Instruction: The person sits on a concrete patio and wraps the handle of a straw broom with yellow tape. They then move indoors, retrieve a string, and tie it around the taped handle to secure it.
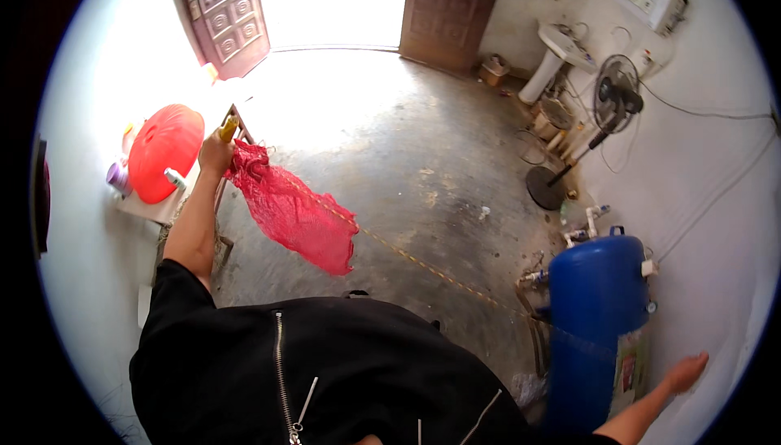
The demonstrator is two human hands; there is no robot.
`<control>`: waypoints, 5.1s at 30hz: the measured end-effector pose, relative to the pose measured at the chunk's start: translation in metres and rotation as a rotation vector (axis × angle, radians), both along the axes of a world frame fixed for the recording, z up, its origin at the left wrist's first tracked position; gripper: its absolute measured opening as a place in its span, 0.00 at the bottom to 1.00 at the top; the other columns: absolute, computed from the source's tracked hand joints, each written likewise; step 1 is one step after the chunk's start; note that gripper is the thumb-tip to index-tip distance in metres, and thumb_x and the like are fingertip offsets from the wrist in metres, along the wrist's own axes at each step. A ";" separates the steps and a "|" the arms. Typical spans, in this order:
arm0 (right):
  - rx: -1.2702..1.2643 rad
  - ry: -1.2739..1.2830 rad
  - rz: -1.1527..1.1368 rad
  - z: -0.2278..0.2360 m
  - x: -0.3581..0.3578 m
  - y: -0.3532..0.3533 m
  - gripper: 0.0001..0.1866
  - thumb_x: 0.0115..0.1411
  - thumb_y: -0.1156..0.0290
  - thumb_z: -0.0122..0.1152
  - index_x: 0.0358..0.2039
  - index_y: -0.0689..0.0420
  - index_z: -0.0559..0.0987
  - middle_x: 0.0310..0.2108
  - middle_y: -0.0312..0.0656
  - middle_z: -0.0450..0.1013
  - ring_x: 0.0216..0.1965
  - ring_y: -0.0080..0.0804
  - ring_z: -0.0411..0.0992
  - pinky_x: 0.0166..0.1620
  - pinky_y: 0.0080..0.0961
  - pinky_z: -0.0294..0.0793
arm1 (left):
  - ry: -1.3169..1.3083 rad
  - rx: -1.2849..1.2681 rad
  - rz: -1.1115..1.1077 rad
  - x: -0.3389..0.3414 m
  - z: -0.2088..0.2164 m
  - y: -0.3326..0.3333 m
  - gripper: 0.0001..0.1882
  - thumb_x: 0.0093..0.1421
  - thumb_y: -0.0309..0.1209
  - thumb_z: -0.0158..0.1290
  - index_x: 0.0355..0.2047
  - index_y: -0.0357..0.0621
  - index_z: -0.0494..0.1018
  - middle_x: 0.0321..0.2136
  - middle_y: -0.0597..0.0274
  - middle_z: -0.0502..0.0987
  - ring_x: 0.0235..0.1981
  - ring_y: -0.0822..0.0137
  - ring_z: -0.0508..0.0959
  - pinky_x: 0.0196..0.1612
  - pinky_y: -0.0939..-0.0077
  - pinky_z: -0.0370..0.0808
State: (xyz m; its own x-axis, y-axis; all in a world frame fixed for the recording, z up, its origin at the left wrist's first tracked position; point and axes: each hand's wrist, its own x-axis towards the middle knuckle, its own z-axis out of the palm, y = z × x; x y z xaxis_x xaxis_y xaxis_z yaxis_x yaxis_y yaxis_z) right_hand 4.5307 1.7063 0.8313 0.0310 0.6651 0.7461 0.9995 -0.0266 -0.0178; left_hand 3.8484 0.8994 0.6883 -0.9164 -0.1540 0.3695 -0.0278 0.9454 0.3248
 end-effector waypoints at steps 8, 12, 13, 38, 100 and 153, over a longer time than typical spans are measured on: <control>-0.117 -0.053 0.058 0.022 0.088 0.043 0.21 0.62 0.70 0.36 0.54 0.63 0.65 0.50 0.53 0.67 0.52 0.47 0.65 0.55 0.33 0.63 | 0.047 0.031 0.128 -0.015 0.039 -0.047 0.14 0.51 0.36 0.50 0.36 0.42 0.72 0.31 0.46 0.77 0.35 0.47 0.76 0.40 0.55 0.72; -0.307 -0.227 0.408 -0.032 0.058 0.057 0.20 0.57 0.74 0.45 0.51 0.64 0.67 0.50 0.52 0.67 0.53 0.44 0.64 0.56 0.34 0.61 | 0.078 0.209 -0.173 -0.021 0.054 0.001 0.14 0.48 0.34 0.55 0.34 0.39 0.73 0.30 0.43 0.76 0.35 0.46 0.76 0.38 0.57 0.72; -0.420 -0.250 0.527 -0.074 -0.012 0.038 0.20 0.52 0.73 0.53 0.47 0.62 0.70 0.49 0.49 0.67 0.52 0.43 0.64 0.54 0.34 0.63 | 0.098 0.226 -0.192 -0.013 0.063 0.013 0.15 0.47 0.34 0.56 0.33 0.38 0.73 0.26 0.47 0.77 0.30 0.51 0.78 0.35 0.62 0.73; -1.032 0.024 1.751 -0.315 -0.483 -0.403 0.38 0.45 0.50 0.64 0.55 0.51 0.63 0.54 0.48 0.64 0.52 0.46 0.65 0.53 0.37 0.65 | -0.560 0.449 -1.363 0.176 0.230 0.275 0.13 0.42 0.26 0.61 0.26 0.43 0.68 0.23 0.69 0.69 0.25 0.79 0.68 0.28 0.85 0.65; -0.780 -0.311 1.923 -0.139 -0.951 -0.432 0.59 0.33 0.39 0.69 0.62 0.55 0.54 0.59 0.47 0.55 0.59 0.43 0.53 0.60 0.40 0.52 | 0.723 1.522 -0.658 -0.311 0.181 0.021 0.08 0.57 0.29 0.53 0.27 0.45 0.65 0.16 0.69 0.62 0.19 0.72 0.65 0.29 0.73 0.66; -0.754 -0.627 2.169 -0.062 -1.862 -0.397 0.44 0.49 0.72 0.57 0.64 0.52 0.47 0.32 0.43 0.71 0.33 0.39 0.72 0.38 0.33 0.72 | -0.673 1.155 -0.981 -1.172 0.076 0.228 0.20 0.52 0.24 0.56 0.46 0.37 0.67 0.33 0.63 0.74 0.36 0.75 0.73 0.43 0.78 0.70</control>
State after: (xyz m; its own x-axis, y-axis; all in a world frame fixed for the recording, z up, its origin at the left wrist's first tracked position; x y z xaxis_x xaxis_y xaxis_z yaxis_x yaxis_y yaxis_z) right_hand 2.6682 1.3097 0.7694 -0.8460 -0.5242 0.0975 -0.5262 0.7913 -0.3113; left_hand 2.6766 1.1275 0.7643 -0.7620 0.6476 0.0016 -0.0221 -0.0285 0.9993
